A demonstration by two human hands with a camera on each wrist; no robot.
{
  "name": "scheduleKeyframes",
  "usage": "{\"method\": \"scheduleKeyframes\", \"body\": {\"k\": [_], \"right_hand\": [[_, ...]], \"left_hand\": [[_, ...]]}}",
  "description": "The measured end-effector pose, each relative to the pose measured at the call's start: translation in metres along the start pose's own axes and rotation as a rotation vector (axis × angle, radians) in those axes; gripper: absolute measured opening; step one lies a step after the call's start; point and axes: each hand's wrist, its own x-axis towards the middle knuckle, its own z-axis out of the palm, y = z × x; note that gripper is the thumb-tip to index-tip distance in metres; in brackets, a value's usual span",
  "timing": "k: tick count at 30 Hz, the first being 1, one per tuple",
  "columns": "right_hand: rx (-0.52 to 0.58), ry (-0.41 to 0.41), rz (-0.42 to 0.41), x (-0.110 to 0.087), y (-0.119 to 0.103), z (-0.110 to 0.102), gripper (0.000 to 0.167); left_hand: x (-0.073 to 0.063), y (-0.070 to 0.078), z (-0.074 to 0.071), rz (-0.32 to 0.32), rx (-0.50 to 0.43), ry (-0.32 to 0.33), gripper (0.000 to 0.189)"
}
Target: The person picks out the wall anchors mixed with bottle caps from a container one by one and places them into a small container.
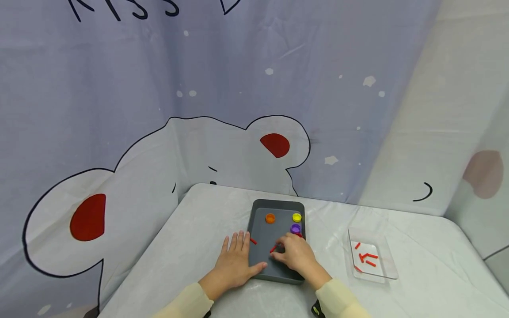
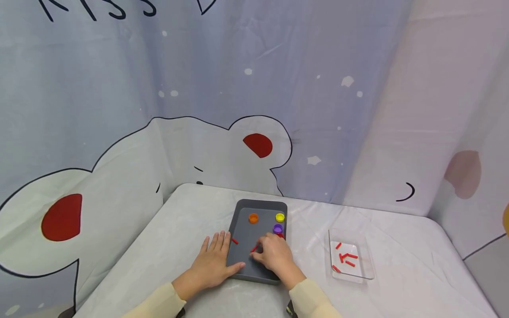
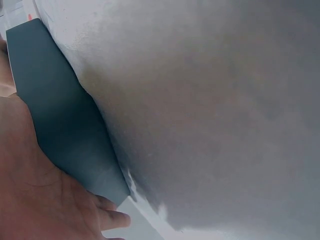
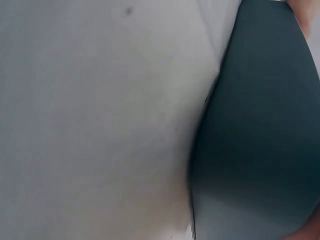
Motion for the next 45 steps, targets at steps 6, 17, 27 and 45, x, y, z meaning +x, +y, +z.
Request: {"method": "scheduleKeyframes", "body": {"k": [6,17,27,45], "right_hand": [[-0.033,-0.008,-0.007,0.0,0.0,0.004,0.03],[-0.059,0.009,-0.026,0.003,-0.002,0.004,0.028],[-0.045,-0.01,-0.021,0.006,-0.004,0.005,0.031],[-0.052,-0.019,-0.044,0.012,-0.004,0.007,0.026]], "left_hand": [[-0.001,-0.001,0.002,-0.004,-0.006,-0.013,0.106],[-0.002,0.0,0.001,0.007,-0.02,0.0,0.104],[0.002,-0.003,0.008,0.002,0.009,0.027,0.107],[0.0,-0.001,0.003,-0.01,0.002,0.007,0.107]]}}
